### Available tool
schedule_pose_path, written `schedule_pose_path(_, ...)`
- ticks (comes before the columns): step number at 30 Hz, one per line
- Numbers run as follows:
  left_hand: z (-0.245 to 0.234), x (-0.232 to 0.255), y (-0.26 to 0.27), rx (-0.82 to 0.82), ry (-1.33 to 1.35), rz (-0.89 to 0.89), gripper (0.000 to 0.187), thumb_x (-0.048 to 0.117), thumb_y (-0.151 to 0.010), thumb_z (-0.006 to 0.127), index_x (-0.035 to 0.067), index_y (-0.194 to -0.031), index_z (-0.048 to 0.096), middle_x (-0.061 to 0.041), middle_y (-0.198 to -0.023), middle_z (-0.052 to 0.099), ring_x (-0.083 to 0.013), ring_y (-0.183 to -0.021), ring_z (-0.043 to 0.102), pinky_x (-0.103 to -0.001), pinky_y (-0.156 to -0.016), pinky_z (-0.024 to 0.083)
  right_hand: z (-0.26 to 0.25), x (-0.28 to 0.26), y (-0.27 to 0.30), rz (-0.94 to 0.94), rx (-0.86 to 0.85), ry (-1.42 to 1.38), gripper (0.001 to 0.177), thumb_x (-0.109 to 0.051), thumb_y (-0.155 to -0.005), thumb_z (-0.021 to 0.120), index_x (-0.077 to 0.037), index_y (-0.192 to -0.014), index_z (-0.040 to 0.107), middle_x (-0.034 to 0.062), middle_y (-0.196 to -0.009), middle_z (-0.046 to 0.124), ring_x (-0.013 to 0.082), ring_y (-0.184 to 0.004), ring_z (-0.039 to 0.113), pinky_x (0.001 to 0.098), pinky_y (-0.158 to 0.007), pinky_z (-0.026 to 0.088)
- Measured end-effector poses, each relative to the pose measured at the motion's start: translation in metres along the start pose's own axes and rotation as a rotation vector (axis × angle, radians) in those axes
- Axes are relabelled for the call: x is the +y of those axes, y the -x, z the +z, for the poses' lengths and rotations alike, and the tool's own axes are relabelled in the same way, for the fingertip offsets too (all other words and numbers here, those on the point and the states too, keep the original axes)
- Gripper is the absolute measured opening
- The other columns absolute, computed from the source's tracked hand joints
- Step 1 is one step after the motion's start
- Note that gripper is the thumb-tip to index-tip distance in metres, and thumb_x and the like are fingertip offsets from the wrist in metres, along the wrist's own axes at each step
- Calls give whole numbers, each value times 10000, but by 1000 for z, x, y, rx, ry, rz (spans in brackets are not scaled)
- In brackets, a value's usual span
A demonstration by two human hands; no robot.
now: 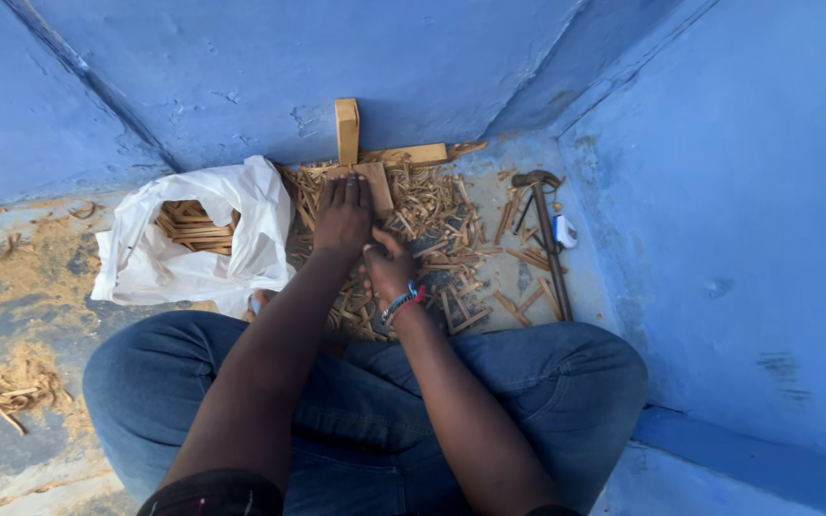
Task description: The person sits on the floor and uses a chisel and hammer to carve small wooden pieces against a larger wooden block. They place each piece on the support and remove shavings by hand or using the chisel, occasionally using a hammer to drive the chisel.
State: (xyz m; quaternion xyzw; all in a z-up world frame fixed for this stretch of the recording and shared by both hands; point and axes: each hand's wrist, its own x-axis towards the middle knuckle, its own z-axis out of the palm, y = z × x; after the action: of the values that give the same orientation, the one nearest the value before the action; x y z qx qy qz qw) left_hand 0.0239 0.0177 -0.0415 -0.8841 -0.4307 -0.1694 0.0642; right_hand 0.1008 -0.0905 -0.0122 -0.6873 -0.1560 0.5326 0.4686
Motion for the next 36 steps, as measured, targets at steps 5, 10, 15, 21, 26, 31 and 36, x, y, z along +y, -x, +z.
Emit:
schedule_pose_path(5,-3,-6,-10,24,28,1,420,159,-954,514,-39,-1309,616,-193,-1270,631,-355,-1272,604,-466,-1164,377,2,-12,-22,-13,-56,-61,464,-174,-964,626,-192,-1427,588,50,-714,617,136,-448,492,310,-378,394)
schedule_pose_path(10,-13,-14,-5,15,121,-12,394,137,-922,543,13,-1282,644,-176,-1256,636,-337,-1240,608,-470,-1136,395,10,-5,-31,-47,-108,-84,441,-217,-990,609,-181,-1429,584,59,-719,617,134,-450,505,312,-372,399)
schedule_pose_path(15,-19,-9,6,47,132,-154,370,157,-926,555,59,-1268,655,-162,-1285,619,-346,-1200,606,-469,-1050,436,12,12,-37,-112,-63,-82,457,-194,-973,629,-193,-1429,598,40,-724,623,123,-454,511,300,-376,413)
schedule_pose_path(21,-44,-4,7,-106,172,-395,373,184,-1013,515,39,-1346,596,-180,-1319,586,-355,-1225,588,-495,-1060,455,13,-10,-15,-291,-82,86,458,-182,-957,655,-200,-1413,619,48,-691,613,123,-448,525,291,-379,440)
schedule_pose_path(26,-53,-19,23,329,24,-307,493,190,-960,517,15,-1421,503,-260,-1534,483,-440,-1405,491,-490,-1072,427,19,-19,29,-316,-139,216,470,-199,-964,662,-224,-1429,593,33,-714,646,107,-471,554,290,-400,472)
schedule_pose_path(31,-47,-5,28,-32,164,-120,562,207,-951,490,14,-1477,456,-247,-1551,429,-430,-1428,408,-498,-1112,376,0,-6,58,-155,-158,40,493,-164,-978,627,-193,-1462,538,39,-692,608,117,-465,512,294,-390,414)
schedule_pose_path(36,-32,27,42,-70,144,-25,556,240,-971,460,7,-1476,473,-205,-1506,502,-373,-1436,443,-483,-1134,379,-29,16,61,-76,-140,-74,456,-183,-998,586,-176,-1454,561,44,-693,597,114,-466,501,278,-396,408)
